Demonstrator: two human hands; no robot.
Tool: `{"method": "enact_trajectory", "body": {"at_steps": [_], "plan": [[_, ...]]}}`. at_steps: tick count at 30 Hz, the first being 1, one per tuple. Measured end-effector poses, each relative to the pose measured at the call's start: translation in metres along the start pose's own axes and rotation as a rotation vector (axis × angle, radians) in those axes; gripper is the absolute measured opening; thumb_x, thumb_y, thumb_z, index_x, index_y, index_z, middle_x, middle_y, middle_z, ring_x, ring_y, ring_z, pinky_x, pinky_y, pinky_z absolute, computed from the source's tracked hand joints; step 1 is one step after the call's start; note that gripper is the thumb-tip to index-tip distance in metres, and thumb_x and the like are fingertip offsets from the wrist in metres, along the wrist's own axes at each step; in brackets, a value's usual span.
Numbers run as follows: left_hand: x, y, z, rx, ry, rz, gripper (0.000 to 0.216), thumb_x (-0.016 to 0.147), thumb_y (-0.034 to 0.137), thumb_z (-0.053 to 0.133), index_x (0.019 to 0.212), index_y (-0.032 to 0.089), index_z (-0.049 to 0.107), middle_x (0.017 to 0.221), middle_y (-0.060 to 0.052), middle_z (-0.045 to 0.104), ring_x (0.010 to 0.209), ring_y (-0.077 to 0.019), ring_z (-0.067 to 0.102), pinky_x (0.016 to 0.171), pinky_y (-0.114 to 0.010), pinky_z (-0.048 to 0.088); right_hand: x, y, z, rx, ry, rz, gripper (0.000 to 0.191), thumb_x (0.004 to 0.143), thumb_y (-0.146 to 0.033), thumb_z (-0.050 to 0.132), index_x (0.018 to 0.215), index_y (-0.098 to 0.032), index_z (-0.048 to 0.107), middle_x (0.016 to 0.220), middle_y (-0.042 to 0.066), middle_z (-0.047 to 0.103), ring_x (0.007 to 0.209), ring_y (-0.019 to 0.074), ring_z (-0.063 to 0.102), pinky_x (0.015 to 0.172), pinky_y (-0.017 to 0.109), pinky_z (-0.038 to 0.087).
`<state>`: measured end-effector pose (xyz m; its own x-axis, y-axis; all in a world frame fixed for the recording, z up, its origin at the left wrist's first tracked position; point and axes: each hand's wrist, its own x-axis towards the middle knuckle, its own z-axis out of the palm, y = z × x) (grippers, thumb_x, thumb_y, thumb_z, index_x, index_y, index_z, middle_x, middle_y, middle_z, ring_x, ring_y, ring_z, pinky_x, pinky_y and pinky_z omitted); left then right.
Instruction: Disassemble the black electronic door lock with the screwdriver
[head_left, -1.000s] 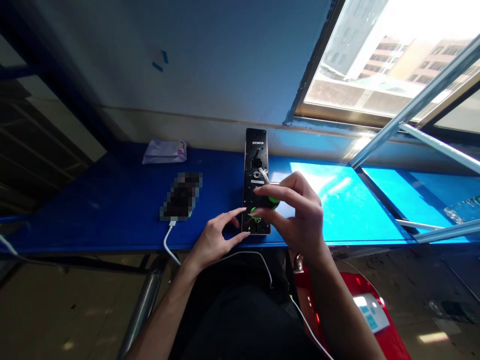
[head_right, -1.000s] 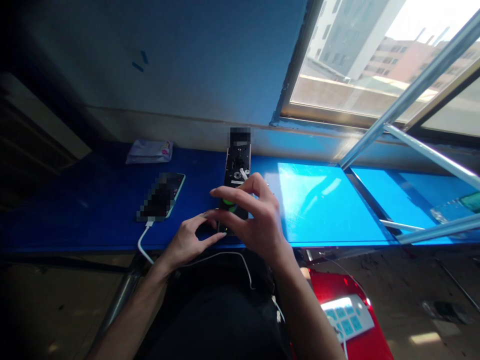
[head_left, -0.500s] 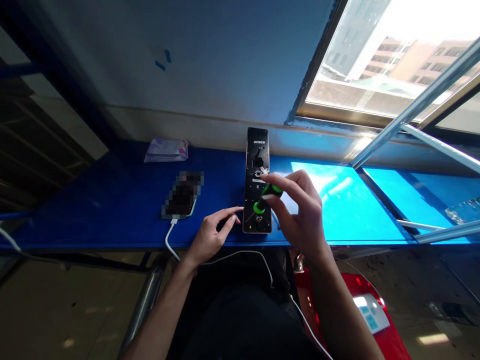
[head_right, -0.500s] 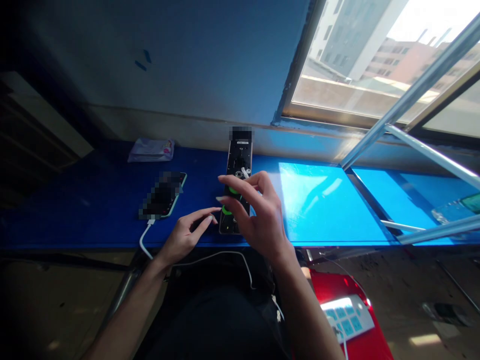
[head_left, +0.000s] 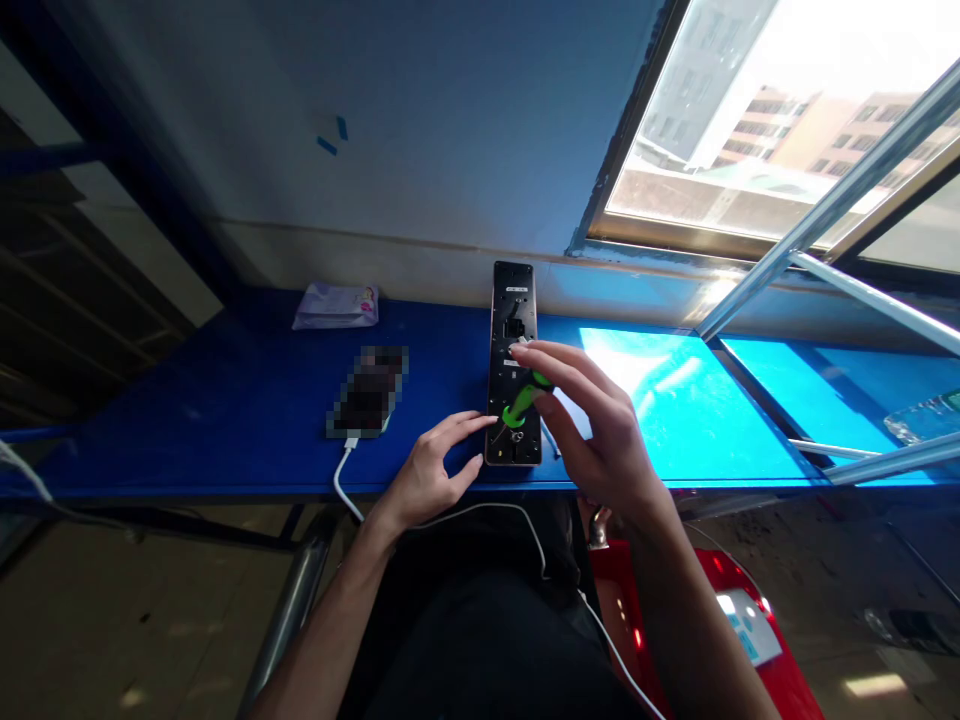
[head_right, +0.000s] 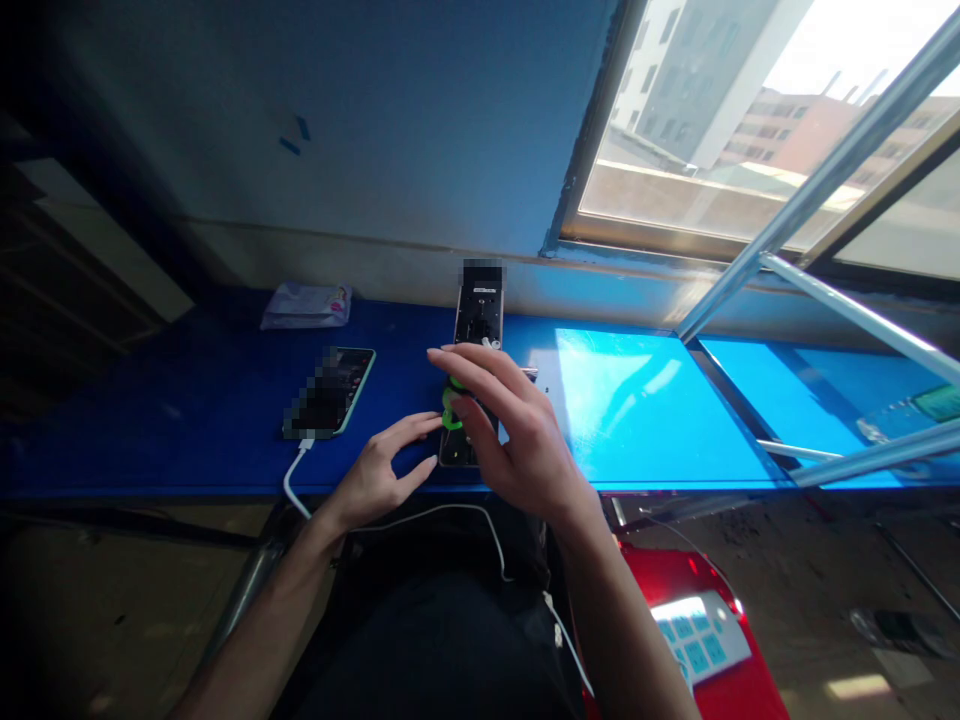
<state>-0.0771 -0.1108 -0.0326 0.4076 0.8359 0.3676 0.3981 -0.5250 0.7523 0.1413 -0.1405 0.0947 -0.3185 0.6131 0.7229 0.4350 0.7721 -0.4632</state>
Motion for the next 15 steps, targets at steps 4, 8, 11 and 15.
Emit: {"method": "enact_trajectory", "body": {"at_steps": [4,8,11,15], "plan": [[-0.0002,0.0005,-0.0006,0.041,-0.026,-0.003,0.056,0.089,0.013,0.063,0.142,0.027,0.068,0.144,-0.005,0.071,0.136,-0.0275,0.066,0.121,-0.045,0.051,0.0011,0.0006,-0.0007,0.057,-0.026,-0.043,0.047,0.102,-0.011,0.062,0.145,-0.029,0.063,0.127,0.007,0.074,0.117,0.0191,0.071,0.1,0.036,0.06],[0.0022,0.0004,-0.0038,-0.024,-0.033,-0.035,0.059,0.084,0.005,0.055,0.139,0.023,0.071,0.138,-0.005,0.075,0.13,-0.0262,0.07,0.119,-0.043,0.053,0.0031,0.0055,0.0041,-0.058,0.119,-0.023,0.031,0.089,-0.028,0.084,0.12,-0.027,0.077,0.089,0.001,0.063,0.077,0.0153,0.064,0.067,0.029,0.058],[0.0038,-0.0018,-0.0045,-0.048,-0.042,-0.046,0.065,0.081,0.001,0.051,0.138,0.024,0.072,0.138,-0.004,0.075,0.131,-0.0256,0.07,0.12,-0.044,0.052,0.0044,0.004,0.0041,-0.057,0.072,-0.006,0.032,0.1,-0.026,0.071,0.131,-0.027,0.073,0.104,0.006,0.069,0.094,0.0184,0.069,0.08,0.033,0.061],[0.0039,-0.0035,-0.0028,-0.062,-0.025,-0.036,0.068,0.081,-0.001,0.049,0.139,0.025,0.072,0.14,-0.002,0.073,0.131,-0.0248,0.069,0.12,-0.043,0.051,0.0036,-0.0042,0.0026,0.118,-0.115,-0.031,0.052,0.106,-0.01,0.05,0.155,-0.027,0.053,0.15,0.011,0.064,0.141,0.0218,0.059,0.115,0.042,0.053]]}}
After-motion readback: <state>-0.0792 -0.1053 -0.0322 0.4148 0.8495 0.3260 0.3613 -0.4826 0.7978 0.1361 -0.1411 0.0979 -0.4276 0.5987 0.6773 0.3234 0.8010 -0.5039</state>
